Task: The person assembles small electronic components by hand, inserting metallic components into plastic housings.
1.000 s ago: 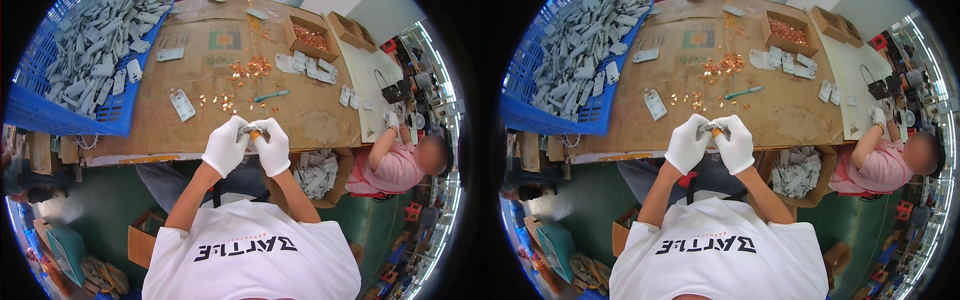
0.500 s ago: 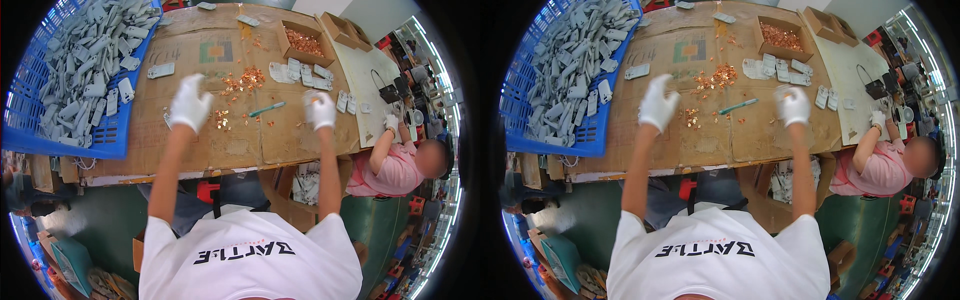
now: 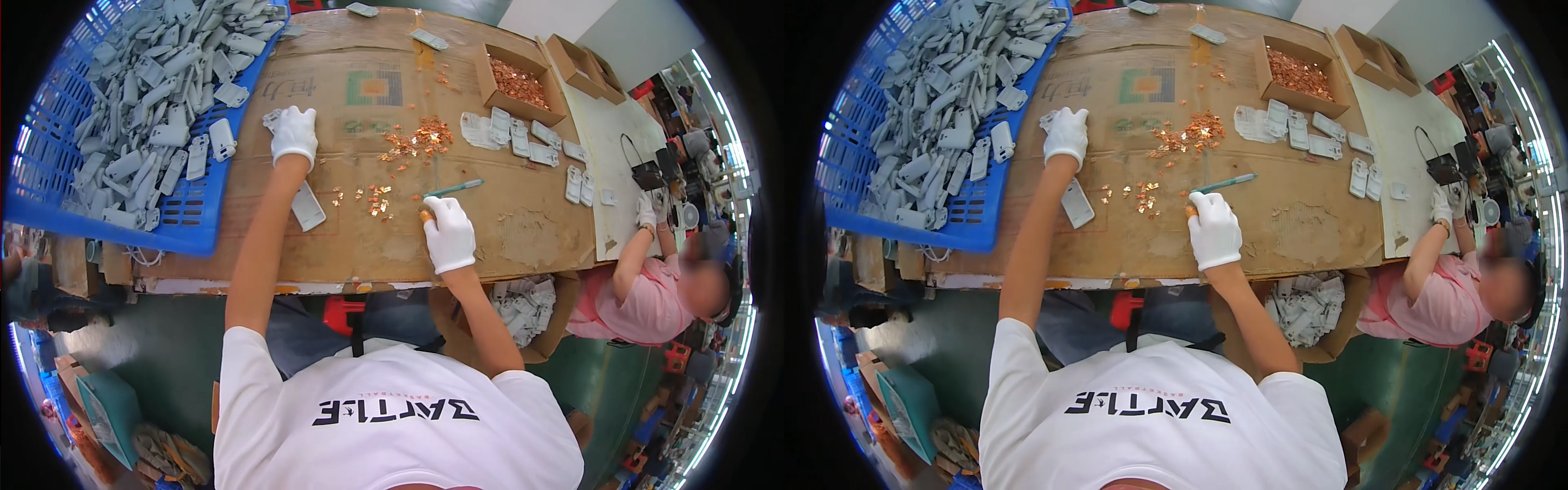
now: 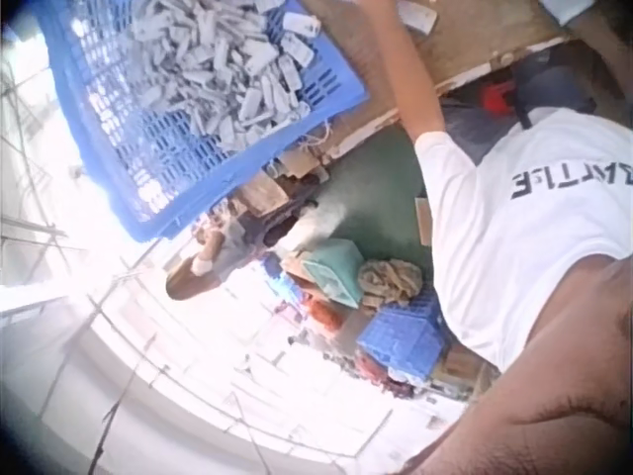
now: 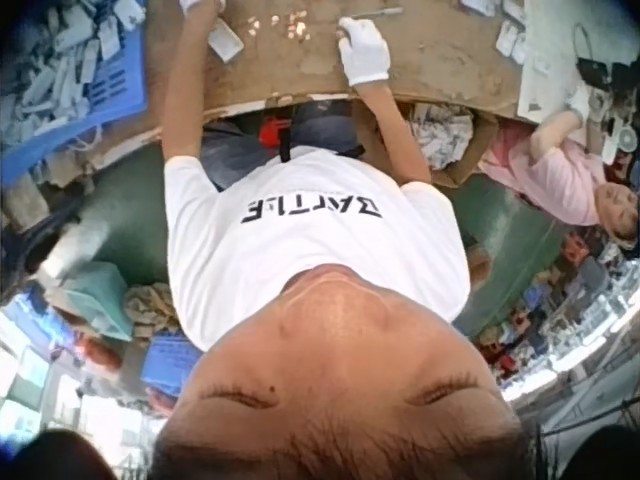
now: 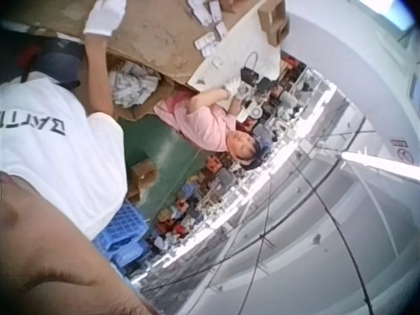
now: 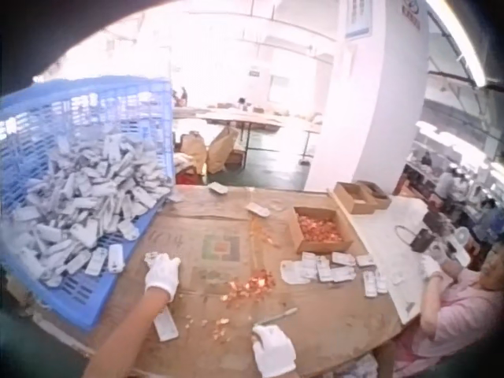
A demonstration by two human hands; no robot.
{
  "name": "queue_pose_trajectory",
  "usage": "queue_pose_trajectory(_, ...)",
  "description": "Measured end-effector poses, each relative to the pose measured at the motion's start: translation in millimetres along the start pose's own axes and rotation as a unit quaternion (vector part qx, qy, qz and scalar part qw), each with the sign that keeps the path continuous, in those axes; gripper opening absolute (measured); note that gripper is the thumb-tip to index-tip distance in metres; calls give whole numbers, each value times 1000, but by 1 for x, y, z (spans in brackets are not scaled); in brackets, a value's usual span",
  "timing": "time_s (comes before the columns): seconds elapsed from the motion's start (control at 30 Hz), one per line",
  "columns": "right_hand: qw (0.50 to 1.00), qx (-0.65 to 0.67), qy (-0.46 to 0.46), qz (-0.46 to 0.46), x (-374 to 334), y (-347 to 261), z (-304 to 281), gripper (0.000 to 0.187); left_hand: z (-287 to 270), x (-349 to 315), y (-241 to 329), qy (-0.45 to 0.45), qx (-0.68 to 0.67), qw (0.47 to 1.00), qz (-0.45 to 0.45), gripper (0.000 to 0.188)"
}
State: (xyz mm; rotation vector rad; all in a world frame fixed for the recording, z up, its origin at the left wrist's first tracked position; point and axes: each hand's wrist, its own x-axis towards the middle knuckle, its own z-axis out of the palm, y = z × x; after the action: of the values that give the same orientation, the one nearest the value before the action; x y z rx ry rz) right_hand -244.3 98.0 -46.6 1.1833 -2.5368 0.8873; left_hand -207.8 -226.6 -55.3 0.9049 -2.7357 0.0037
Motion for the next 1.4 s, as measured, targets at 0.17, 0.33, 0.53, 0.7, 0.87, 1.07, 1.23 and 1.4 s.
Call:
queue_pose_trajectory(0.17,999,-20,15,32,-1,4,22,12,-7,-26,-12,80,-11,997,4,18)
queue_pose_trajectory(0.33,990,-46,-114,63,12,-1,21,11,-47,-30,-10,-33,11,972,-232,50)
queue_pose_trajectory(0.53,969,-52,-217,104,25,0,2,10,-53,-24,-11,-23,33,964,-264,51)
queue_pose_trajectory(0.7,973,-104,-196,61,14,-1,11,10,-40,-26,-34,-63,-103,955,-270,40)
queue_pose_trajectory(0.87,999,22,-43,-4,-1,-16,1,13,-29,-37,-55,-8,-135,966,-221,36)
queue_pose_trajectory(1.07,910,408,-48,52,-1,-78,-42,21,-83,-96,49,38,-790,605,-90,24)
queue_pose_trajectory(1.23,896,440,36,56,-21,-110,-38,15,-74,-149,94,61,-689,715,-103,22)
queue_pose_trajectory(1.4,962,259,80,21,-25,-83,-36,26,-98,-194,112,-120,-672,722,-112,38)
